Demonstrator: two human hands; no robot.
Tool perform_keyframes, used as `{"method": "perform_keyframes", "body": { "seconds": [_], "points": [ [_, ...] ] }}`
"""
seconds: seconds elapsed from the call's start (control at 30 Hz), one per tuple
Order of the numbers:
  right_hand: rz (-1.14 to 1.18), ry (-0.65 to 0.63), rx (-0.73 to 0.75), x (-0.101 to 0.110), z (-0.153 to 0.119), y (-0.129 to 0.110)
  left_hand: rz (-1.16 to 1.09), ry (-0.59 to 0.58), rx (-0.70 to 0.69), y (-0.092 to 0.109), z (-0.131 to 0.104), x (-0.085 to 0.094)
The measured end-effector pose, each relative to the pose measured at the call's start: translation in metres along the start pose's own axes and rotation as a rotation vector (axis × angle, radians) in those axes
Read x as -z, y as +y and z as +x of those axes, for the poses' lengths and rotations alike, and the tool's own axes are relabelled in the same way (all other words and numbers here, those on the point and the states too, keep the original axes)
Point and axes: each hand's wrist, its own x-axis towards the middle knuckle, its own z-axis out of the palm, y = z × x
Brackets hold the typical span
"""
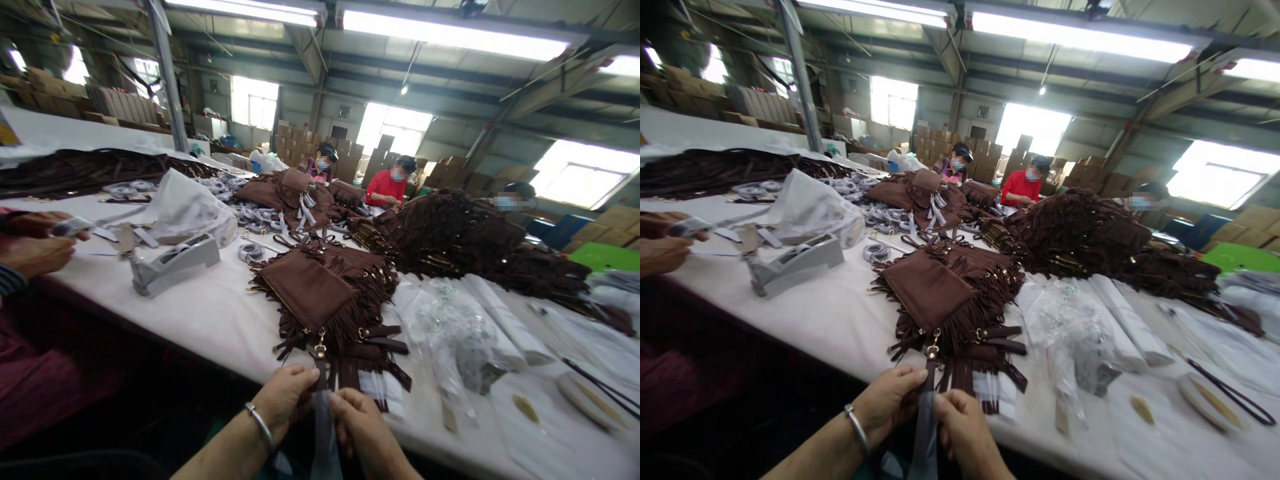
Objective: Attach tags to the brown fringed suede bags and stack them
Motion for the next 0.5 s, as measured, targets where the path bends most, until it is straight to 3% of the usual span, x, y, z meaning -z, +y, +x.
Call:
{"method": "perform_keyframes", "body": {
  "seconds": [0.23,0.37,0.5],
  "points": [
    [-0.119,0.170,0.175,-0.001,0.021,-0.018,0.069,0.033,-0.015,0.000,-0.004,-0.005],
    [-0.075,0.186,0.167,0.000,0.033,-0.025,0.161,0.046,0.003,0.008,-0.009,-0.007],
    [-0.018,0.187,0.135,-0.002,0.033,-0.022,0.190,0.109,-0.016,0.025,0.005,-0.005]
  ]
}}
